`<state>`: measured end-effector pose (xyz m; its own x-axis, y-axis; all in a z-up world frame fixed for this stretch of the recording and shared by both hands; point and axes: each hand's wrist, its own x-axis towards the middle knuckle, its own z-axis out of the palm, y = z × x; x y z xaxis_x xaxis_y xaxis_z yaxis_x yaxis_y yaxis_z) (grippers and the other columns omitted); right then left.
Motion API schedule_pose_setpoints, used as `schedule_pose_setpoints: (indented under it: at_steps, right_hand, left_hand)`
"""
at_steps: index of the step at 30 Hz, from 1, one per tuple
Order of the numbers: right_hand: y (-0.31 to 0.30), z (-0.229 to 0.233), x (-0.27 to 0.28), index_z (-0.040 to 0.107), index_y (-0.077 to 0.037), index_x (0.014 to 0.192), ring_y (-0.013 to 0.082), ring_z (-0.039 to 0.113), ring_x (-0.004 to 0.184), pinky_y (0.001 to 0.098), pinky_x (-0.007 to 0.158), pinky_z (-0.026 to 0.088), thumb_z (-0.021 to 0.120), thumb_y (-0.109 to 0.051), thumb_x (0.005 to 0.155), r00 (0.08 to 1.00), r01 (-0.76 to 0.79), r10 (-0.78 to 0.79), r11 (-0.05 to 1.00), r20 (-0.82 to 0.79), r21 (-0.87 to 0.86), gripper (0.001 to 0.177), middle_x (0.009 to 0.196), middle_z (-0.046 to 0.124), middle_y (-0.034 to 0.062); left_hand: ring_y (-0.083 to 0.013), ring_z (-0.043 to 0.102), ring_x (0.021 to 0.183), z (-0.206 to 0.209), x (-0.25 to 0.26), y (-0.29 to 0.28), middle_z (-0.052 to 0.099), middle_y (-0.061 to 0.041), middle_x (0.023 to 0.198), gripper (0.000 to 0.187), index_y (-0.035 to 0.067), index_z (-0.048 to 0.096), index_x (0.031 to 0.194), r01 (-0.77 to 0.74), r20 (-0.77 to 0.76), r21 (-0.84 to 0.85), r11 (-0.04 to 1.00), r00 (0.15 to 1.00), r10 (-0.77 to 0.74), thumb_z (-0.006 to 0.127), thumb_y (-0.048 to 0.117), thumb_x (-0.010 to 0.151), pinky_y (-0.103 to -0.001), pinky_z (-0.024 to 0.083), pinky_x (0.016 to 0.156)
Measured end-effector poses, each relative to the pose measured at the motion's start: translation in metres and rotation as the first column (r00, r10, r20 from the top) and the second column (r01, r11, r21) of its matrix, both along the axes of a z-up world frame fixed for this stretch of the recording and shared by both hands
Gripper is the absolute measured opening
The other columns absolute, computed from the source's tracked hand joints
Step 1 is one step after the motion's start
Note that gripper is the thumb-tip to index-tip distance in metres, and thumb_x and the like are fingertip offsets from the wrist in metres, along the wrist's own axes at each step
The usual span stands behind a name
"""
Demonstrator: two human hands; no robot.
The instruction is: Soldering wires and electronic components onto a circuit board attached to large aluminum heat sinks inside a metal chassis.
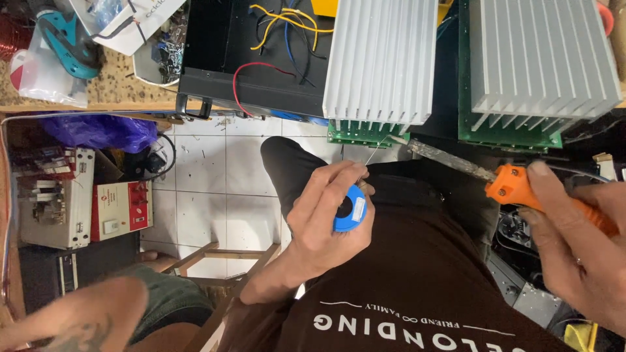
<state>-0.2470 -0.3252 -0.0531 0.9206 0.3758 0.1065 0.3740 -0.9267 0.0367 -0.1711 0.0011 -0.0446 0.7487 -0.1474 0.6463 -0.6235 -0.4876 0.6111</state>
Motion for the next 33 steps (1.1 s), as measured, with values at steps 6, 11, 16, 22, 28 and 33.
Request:
schedule_pose_setpoints:
  at_steps: [6,11,16,22,28,33]
  right_hand:
    - [0.013,0.012,0.009,0.059,-0.006,0.163,0.0316,0.054,0.077,0.0420,0.072,0.049,0.074,-0.018,0.099,1.000,-0.020,0.018,0.995,0.014,0.093,0.066,0.114,0.064,0.0288]
    - [0.010,0.013,0.012,0.063,-0.001,0.160,0.0316,0.055,0.075,0.0407,0.069,0.049,0.075,-0.013,0.100,0.996,-0.083,0.078,0.990,0.053,0.110,0.062,0.104,0.062,0.0277]
    - [0.011,0.016,0.011,0.062,-0.008,0.163,0.0290,0.057,0.079,0.0369,0.071,0.052,0.071,-0.026,0.101,0.994,-0.068,0.075,0.993,0.075,-0.097,0.065,0.108,0.064,0.0236]
    - [0.009,0.020,0.015,0.063,0.003,0.159,0.0323,0.061,0.080,0.0388,0.069,0.054,0.069,-0.019,0.100,0.966,-0.188,0.220,0.958,0.134,-0.215,0.063,0.096,0.064,0.0269]
    - [0.005,0.015,0.012,0.057,-0.008,0.164,0.0296,0.057,0.074,0.0394,0.069,0.054,0.071,-0.024,0.100,0.988,-0.120,0.130,0.986,0.085,-0.112,0.068,0.105,0.065,0.0242]
    - [0.016,0.026,0.019,0.067,0.006,0.155,0.0298,0.060,0.076,0.0374,0.063,0.053,0.072,-0.009,0.102,0.962,-0.202,0.228,0.965,0.151,-0.171,0.056,0.094,0.063,0.0241]
  left_hand:
    - [-0.0256,0.073,0.077,-0.001,0.001,-0.001,0.066,-0.024,0.102,0.036,-0.006,0.062,0.112,0.009,0.002,-0.011,1.000,1.000,-0.009,0.068,-0.024,0.081,-0.028,0.070,0.072]
    - [-0.0253,0.073,0.077,-0.003,0.000,0.000,0.065,-0.023,0.104,0.038,-0.005,0.061,0.113,0.016,-0.014,-0.013,1.000,1.000,-0.017,0.067,-0.024,0.081,-0.028,0.070,0.073]
    - [-0.0231,0.076,0.074,-0.004,0.000,0.000,0.066,-0.023,0.105,0.037,-0.003,0.062,0.114,0.011,-0.026,-0.004,1.000,1.000,-0.011,0.069,-0.022,0.083,-0.027,0.070,0.073]
    - [-0.0243,0.074,0.077,-0.002,0.002,-0.001,0.066,-0.023,0.103,0.037,-0.004,0.061,0.114,0.012,-0.013,0.004,1.000,1.000,-0.012,0.069,-0.023,0.082,-0.028,0.070,0.073]
    - [-0.0236,0.075,0.073,-0.003,0.003,-0.002,0.066,-0.023,0.105,0.036,-0.004,0.062,0.113,0.027,-0.024,-0.022,0.999,0.999,-0.028,0.068,-0.023,0.082,-0.028,0.069,0.071]
    - [-0.0246,0.075,0.075,-0.002,0.005,-0.003,0.066,-0.023,0.103,0.036,-0.005,0.062,0.112,0.030,-0.008,-0.013,0.999,1.000,-0.030,0.067,-0.023,0.081,-0.028,0.070,0.072]
